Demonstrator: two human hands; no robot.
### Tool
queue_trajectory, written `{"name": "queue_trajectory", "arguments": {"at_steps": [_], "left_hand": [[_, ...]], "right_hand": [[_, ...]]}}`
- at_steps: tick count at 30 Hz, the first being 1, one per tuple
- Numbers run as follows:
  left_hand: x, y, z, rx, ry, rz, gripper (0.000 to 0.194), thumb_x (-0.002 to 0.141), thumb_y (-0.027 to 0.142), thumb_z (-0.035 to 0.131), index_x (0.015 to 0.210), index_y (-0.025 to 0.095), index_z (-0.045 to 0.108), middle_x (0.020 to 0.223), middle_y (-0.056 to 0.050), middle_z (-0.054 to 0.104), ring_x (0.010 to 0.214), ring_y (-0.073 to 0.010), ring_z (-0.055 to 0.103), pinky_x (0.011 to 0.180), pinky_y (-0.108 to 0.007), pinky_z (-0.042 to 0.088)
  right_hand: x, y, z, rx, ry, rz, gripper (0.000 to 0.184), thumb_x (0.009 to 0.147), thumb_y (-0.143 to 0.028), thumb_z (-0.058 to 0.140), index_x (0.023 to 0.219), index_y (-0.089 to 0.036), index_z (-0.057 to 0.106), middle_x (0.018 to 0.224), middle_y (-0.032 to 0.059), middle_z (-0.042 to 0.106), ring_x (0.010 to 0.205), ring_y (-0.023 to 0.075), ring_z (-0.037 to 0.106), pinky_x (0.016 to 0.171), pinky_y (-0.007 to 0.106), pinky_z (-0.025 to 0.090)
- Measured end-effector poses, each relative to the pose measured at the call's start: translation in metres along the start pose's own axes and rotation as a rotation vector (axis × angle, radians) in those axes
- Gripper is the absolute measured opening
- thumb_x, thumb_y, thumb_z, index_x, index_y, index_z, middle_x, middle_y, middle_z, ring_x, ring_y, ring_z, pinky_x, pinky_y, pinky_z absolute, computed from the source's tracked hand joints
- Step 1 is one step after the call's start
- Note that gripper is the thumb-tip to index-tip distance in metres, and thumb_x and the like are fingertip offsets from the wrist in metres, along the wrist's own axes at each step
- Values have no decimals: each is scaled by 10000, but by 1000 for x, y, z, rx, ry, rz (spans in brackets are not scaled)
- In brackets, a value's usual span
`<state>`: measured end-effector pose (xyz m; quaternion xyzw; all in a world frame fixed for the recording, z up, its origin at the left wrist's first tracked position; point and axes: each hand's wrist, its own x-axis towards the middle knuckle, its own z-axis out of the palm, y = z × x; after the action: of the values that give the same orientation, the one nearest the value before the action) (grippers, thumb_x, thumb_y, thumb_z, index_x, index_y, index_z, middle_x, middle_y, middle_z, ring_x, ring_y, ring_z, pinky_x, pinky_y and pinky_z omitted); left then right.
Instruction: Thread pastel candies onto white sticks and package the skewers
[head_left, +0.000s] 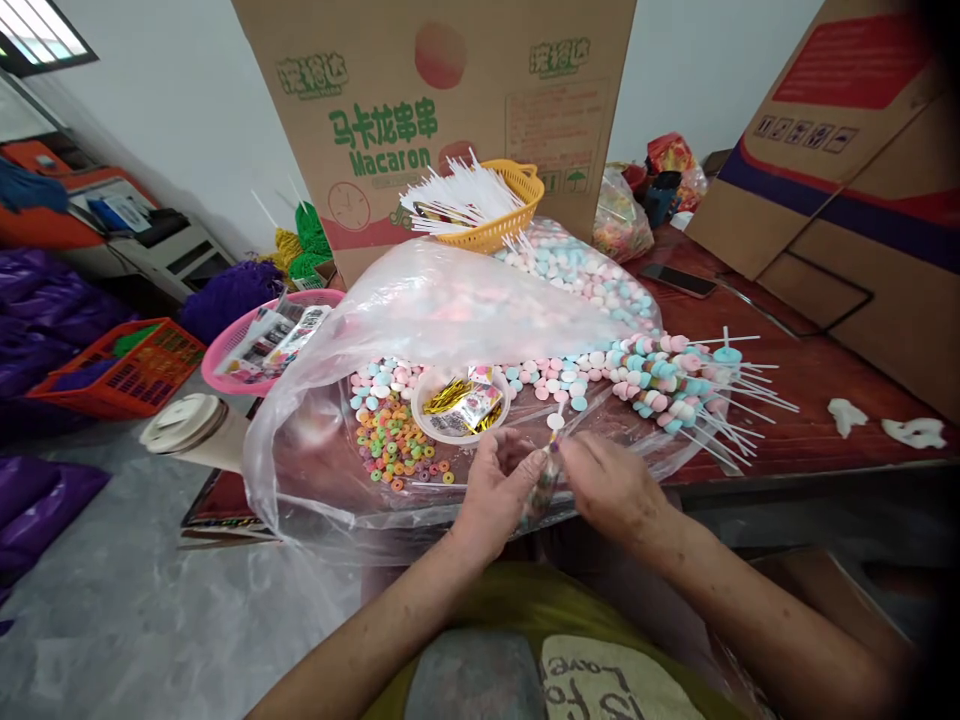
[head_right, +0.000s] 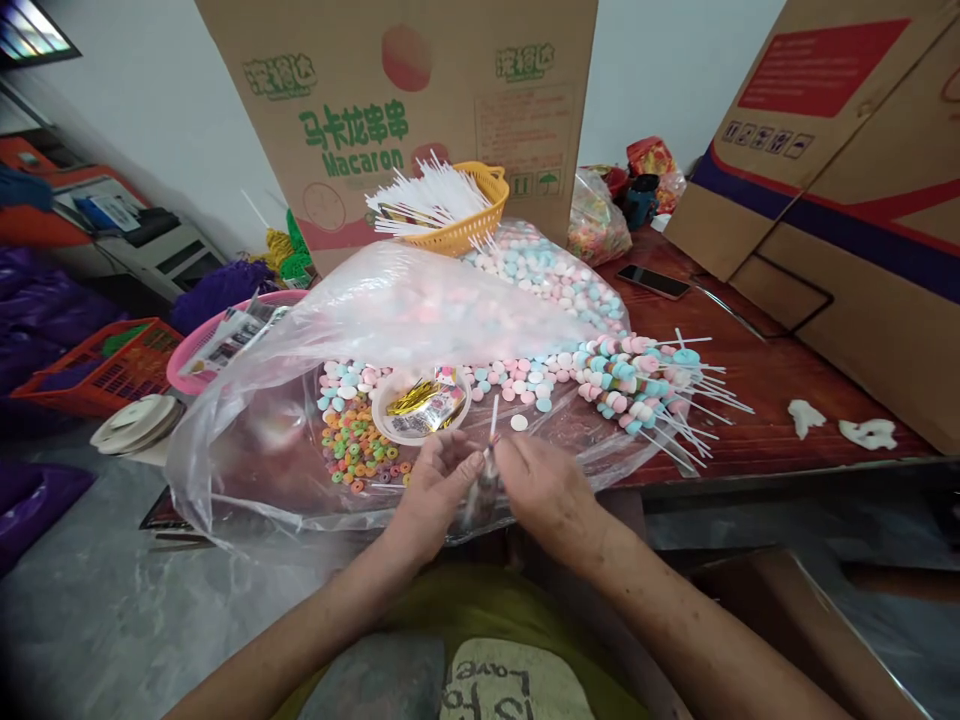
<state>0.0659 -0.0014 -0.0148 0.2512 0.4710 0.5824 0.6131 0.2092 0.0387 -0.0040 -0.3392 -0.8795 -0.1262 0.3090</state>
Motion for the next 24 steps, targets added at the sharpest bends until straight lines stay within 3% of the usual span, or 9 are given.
{"name": "queue_trajectory", "arguments": {"at_steps": [2, 4, 6, 8, 10, 12, 15, 19, 24], "left_hand": [[0, 2, 2, 111, -75, -138, 483, 666, 534, 678, 959, 187, 512, 748, -6, 631, 672, -134, 594, 643, -248, 439], [3, 13, 1, 56, -266, -374, 641, 713, 729, 444, 1014, 169, 519, 748, -56, 650, 659, -183, 616, 625, -299, 450], [7, 31, -2, -112, -381, -398, 771, 703, 809, 270, 1053, 174, 531, 746, -70, 663, 657, -207, 627, 633, -332, 460], [11, 48, -7, -181, -378, -230, 765, 718, 807, 224, 1037, 205, 571, 691, -42, 663, 662, -203, 631, 682, -349, 466], [12, 56, -10, 11, -472, -254, 796, 726, 802, 207, 887, 161, 651, 607, -62, 650, 644, -220, 630, 734, -393, 463], [11, 51, -9, 313, -544, -306, 756, 743, 770, 283, 767, 133, 689, 640, -84, 671, 718, -242, 631, 820, -420, 440], [6, 29, -1, 527, -485, -243, 597, 777, 676, 408, 802, 162, 710, 840, -53, 703, 938, -246, 583, 945, -393, 371], [2, 4, 10, 284, -405, -228, 544, 759, 637, 491, 886, 146, 689, 939, -67, 680, 993, -240, 554, 948, -380, 362], [1, -3, 12, 140, -334, -304, 409, 754, 531, 578, 853, 141, 654, 861, -54, 657, 887, -191, 570, 841, -324, 412]], "right_hand": [[-1, 4, -5, -121, 90, 11, 201, 875, -130, 406, 732, -166, 544, 610, 47, 515, 597, 159, 451, 564, 286, 314], [-7, 2, -7, -98, 86, -53, 201, 864, -139, 414, 714, -180, 542, 585, 36, 507, 569, 154, 436, 539, 296, 285], [-16, 0, -6, 39, 1, -89, 237, 866, -138, 372, 695, -191, 526, 570, 26, 509, 537, 148, 428, 513, 296, 268], [-24, 1, -3, 223, -112, 82, 244, 875, -158, 353, 678, -196, 492, 576, 13, 513, 522, 136, 437, 494, 275, 276], [-29, 4, -3, 391, -170, 367, 240, 883, -217, 372, 653, -202, 440, 569, -8, 488, 517, 122, 435, 486, 247, 298], [-30, 4, -5, 520, -172, 539, 253, 885, -273, 391, 642, -206, 408, 567, -21, 464, 524, 116, 427, 495, 234, 313], [-29, -6, -8, 669, -161, 622, 266, 889, -310, 385, 645, -206, 401, 576, -24, 449, 531, 115, 407, 501, 236, 310], [-25, -20, -6, 923, -163, 784, 281, 895, -362, 374, 670, -202, 429, 621, -18, 451, 594, 120, 418, 545, 232, 350], [-27, -31, 6, 1044, -153, 857, 275, 852, -414, 446, 683, -197, 455, 583, -32, 446, 554, 109, 393, 527, 235, 332]]}}
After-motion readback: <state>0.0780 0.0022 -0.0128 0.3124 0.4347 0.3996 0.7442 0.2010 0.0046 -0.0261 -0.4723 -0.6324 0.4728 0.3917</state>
